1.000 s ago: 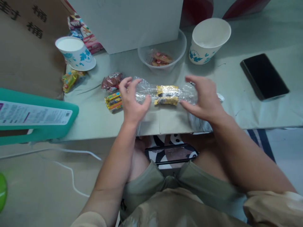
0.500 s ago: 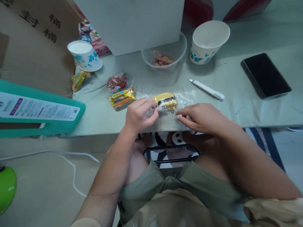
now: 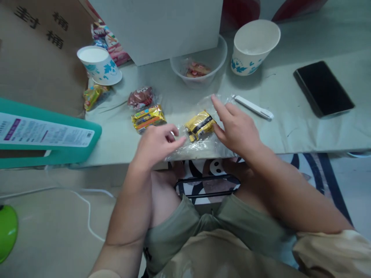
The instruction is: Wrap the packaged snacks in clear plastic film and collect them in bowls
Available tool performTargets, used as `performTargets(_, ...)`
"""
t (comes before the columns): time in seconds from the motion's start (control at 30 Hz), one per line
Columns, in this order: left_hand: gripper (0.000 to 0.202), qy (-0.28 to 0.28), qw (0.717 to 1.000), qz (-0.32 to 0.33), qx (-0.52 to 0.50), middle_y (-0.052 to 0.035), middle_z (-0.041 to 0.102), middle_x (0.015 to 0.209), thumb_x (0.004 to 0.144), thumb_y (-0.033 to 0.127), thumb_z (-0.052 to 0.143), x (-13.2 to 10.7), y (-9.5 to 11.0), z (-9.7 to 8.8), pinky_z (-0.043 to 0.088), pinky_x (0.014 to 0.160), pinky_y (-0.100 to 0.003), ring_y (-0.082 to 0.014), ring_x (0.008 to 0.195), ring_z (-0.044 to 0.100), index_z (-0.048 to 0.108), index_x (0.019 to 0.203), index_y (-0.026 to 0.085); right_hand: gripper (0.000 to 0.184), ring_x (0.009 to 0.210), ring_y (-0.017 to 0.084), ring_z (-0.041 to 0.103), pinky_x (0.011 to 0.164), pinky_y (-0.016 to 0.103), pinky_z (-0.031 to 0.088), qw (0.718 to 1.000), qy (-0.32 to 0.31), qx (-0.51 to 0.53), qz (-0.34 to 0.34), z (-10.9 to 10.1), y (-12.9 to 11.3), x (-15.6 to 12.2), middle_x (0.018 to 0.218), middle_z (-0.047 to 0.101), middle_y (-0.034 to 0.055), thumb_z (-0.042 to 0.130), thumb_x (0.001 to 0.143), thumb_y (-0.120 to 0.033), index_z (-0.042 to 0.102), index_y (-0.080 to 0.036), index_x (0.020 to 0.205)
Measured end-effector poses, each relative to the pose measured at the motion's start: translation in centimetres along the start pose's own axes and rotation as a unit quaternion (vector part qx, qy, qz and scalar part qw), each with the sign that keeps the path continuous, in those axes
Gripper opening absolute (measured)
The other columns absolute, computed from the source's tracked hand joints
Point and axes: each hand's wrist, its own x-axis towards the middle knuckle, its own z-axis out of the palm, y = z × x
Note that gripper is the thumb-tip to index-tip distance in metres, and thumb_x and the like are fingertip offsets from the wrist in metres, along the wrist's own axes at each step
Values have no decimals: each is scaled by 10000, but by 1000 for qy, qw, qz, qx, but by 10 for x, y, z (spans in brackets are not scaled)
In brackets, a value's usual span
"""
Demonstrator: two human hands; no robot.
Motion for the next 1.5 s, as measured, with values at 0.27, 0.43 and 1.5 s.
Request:
performTargets(0.27, 275, 28, 998, 23, 59, -108, 729, 1117, 797, 345, 708, 27, 3, 22, 517, 940, -407, -271, 1042, 670, 685, 1017, 182, 416, 1071, 322, 686, 898, 462, 560, 993, -26, 97, -68, 17, -9, 6, 1170, 725, 153, 528, 856, -188, 606, -175, 1265)
performTargets(0.43, 159, 8, 974, -115, -195, -34, 683, 775, 889, 294, 507, 34, 5, 27, 447, 615, -276, -174, 719, 640, 542, 758, 211, 491, 1446, 378, 507, 1159, 576, 444, 978, -73, 112, -159, 30, 3, 3, 1514, 593, 158, 618, 795, -140, 607, -194, 1284)
performTargets(1.5, 203, -118, 830, -125, -531, -58, 747, 711, 874, 231, 524, 59, -25, 26, 297, 445, -238, -68, 430, 407, 532, 674, 198, 530, 1123, 330, 642, 956, 505, 523, 988, 148, 18, 46, -55, -18, 149, 1193, 643, 132, 737, 860, -546, 621, -224, 1266)
